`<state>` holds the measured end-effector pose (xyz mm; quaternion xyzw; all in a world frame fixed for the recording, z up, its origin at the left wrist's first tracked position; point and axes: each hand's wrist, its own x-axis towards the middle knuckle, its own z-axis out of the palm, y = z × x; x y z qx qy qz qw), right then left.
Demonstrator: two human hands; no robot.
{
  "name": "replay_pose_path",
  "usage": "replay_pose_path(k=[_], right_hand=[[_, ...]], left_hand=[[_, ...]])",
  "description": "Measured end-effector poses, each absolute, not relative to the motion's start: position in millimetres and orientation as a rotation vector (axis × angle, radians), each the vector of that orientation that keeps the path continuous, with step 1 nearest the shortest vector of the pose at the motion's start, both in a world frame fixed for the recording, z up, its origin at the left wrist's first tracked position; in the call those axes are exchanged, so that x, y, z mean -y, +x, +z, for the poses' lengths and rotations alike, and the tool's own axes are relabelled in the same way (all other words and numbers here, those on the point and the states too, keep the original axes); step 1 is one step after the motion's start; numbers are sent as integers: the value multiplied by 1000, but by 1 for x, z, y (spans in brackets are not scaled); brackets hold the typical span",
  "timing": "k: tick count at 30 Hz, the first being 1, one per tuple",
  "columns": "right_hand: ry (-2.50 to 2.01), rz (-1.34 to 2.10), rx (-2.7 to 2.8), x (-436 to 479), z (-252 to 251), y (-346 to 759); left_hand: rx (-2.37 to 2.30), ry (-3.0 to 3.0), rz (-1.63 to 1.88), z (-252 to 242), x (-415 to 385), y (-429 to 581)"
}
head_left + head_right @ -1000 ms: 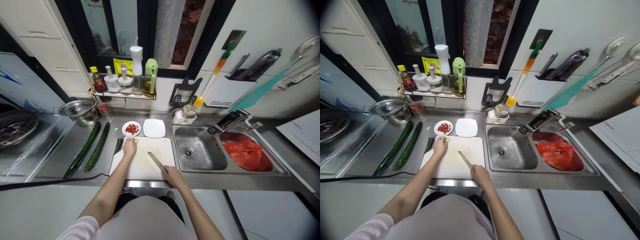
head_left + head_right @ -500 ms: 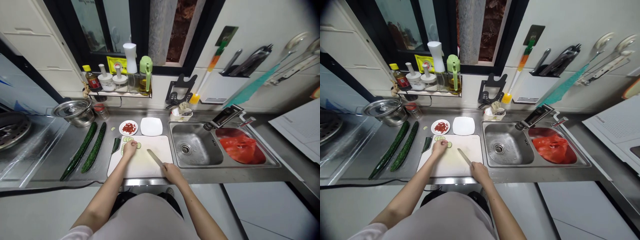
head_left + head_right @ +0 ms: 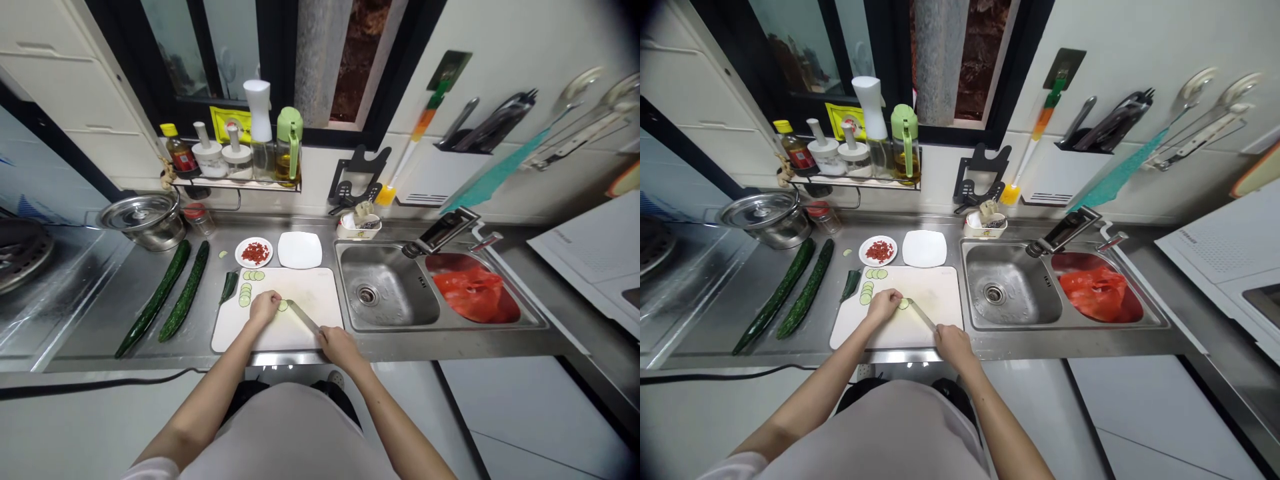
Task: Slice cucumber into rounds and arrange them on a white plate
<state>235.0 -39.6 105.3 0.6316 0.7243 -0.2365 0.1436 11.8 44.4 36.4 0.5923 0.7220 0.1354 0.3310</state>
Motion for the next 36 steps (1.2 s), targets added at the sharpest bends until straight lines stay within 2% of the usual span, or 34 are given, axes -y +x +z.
replay_pose_path(k=[9, 36], right_hand=[[1772, -667, -2124, 45, 105, 232], [1721, -694, -2039, 44, 113, 219]], left_hand=[[-1982, 1689, 248, 35, -42, 8], [-1982, 1687, 255, 36, -38, 10]])
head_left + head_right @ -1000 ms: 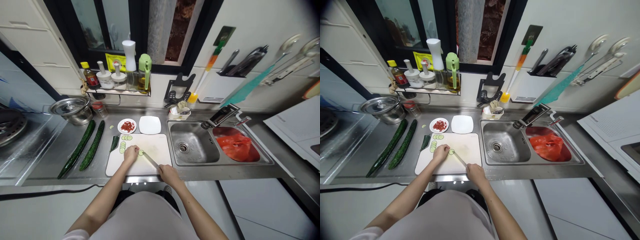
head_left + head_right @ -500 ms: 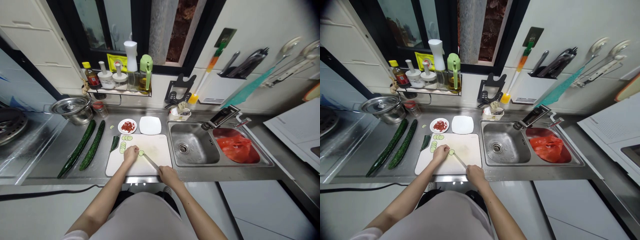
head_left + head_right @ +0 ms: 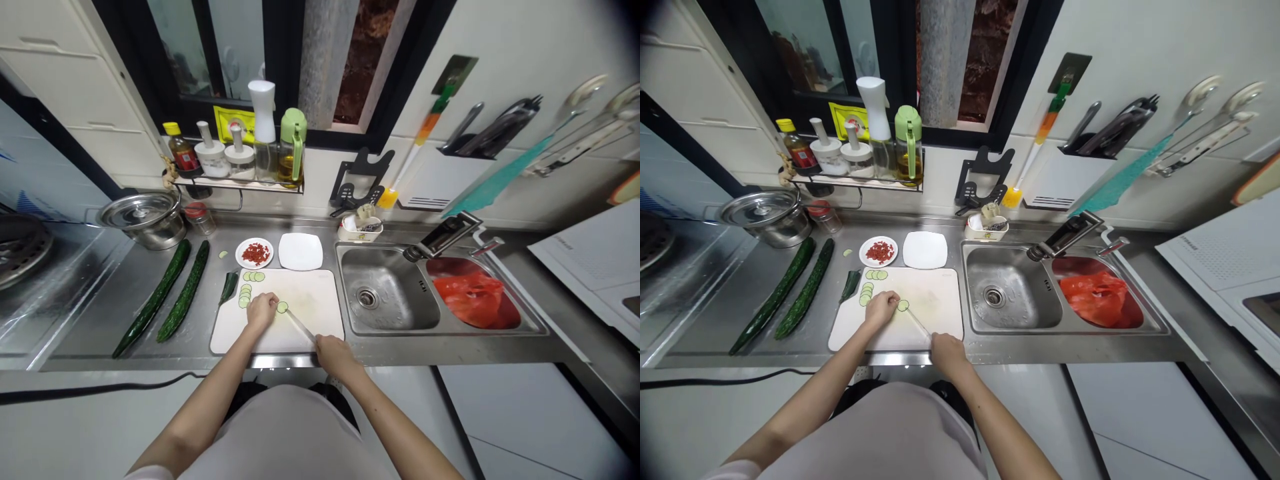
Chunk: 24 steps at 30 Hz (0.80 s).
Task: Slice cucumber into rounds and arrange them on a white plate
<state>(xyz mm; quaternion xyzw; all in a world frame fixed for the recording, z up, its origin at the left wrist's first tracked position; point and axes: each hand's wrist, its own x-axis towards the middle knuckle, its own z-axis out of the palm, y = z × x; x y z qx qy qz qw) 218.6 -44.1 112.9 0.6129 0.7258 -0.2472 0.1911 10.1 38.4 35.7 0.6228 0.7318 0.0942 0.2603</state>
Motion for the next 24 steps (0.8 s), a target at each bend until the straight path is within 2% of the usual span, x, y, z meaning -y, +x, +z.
replay_pose_path(k=[24], right_hand=[[1666, -714, -2080, 26, 111, 206]], left_hand=[[-1978, 1687, 212, 41, -39, 9]])
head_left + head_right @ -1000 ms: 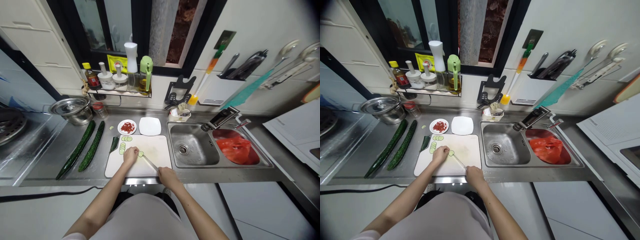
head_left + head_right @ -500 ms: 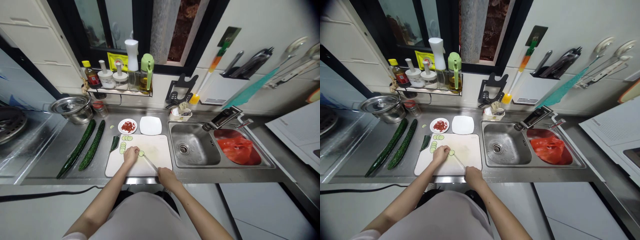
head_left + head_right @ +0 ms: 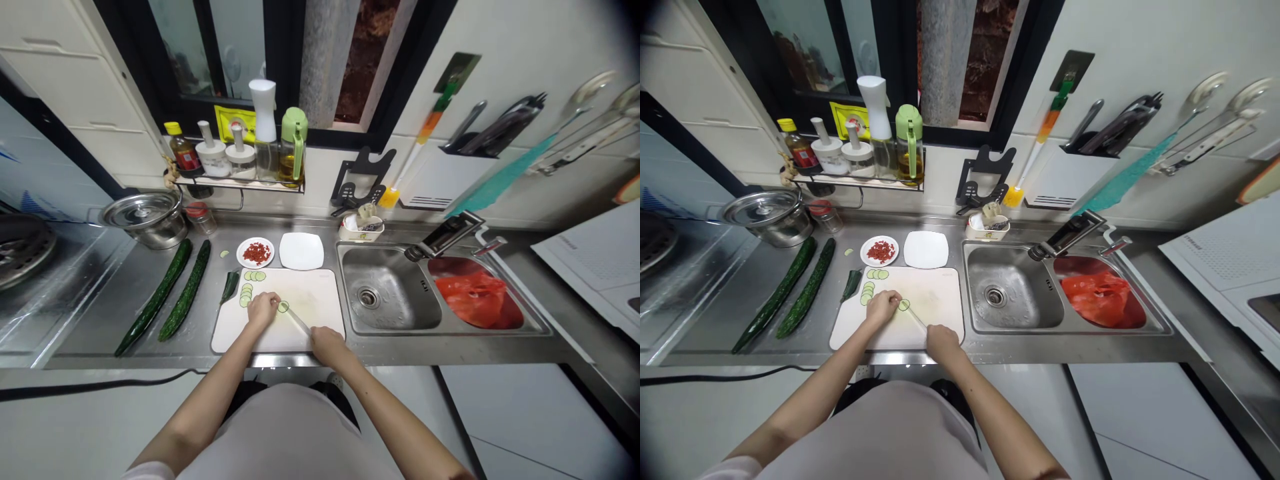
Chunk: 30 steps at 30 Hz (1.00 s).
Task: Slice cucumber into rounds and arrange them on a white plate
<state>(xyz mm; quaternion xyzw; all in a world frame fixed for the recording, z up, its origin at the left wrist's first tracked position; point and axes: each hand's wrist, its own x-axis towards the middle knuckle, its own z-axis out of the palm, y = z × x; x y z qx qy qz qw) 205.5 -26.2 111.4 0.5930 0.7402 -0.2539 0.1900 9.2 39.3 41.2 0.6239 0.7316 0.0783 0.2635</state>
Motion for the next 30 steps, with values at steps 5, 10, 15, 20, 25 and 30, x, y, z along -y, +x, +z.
replay_pose_path(k=[5, 10, 15, 20, 25, 30], right_hand=[[1668, -718, -2071, 24, 110, 204], [1661, -716, -2083, 23, 110, 203], [1670, -729, -2068, 23, 112, 201], [1665, -701, -2075, 27, 113, 205], [1682, -711, -2050, 37, 113, 216], [1696, -727, -2017, 43, 114, 223]], left_hand=[[-1970, 1665, 216, 43, -40, 9], [-1964, 1665, 221, 44, -40, 9], [-1966, 1667, 220, 44, -40, 9], [-1970, 1670, 203, 43, -41, 10], [-1985, 1658, 185, 42, -42, 11], [-1996, 1666, 158, 42, -42, 11]])
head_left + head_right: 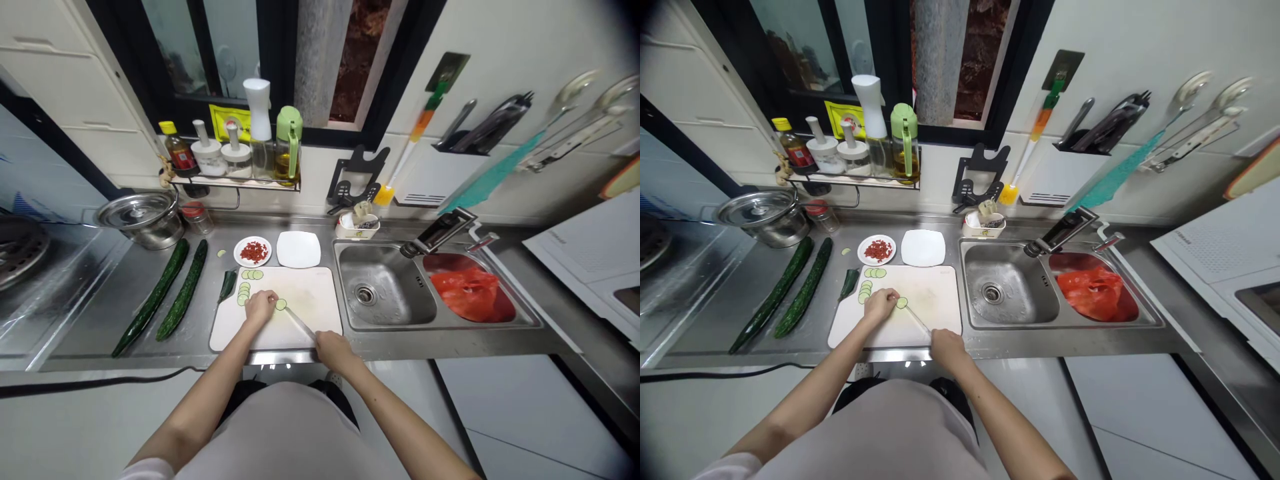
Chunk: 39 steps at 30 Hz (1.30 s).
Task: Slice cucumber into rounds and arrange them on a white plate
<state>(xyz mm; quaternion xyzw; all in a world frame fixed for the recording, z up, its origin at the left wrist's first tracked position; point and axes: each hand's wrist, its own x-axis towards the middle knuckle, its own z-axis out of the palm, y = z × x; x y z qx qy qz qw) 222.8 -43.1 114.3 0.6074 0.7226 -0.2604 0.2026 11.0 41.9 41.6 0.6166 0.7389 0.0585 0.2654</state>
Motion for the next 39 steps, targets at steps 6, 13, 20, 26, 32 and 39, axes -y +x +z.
replay_pose_path(k=[6, 13, 20, 26, 32, 39], right_hand=[[1691, -722, -2064, 37, 112, 216], [1688, -731, -2063, 23, 110, 202], [1698, -739, -2060, 24, 110, 203], [1695, -723, -2057, 33, 111, 214], [1710, -751, -2055, 42, 110, 224], [1740, -757, -2048, 44, 112, 227]], left_hand=[[-2004, 1671, 168, 42, -40, 12], [-1981, 1670, 171, 44, -41, 10], [-1965, 1710, 135, 46, -38, 12], [-1973, 1743, 102, 43, -38, 15], [-1964, 1712, 116, 43, -40, 21], [-1954, 1637, 157, 46, -40, 23]])
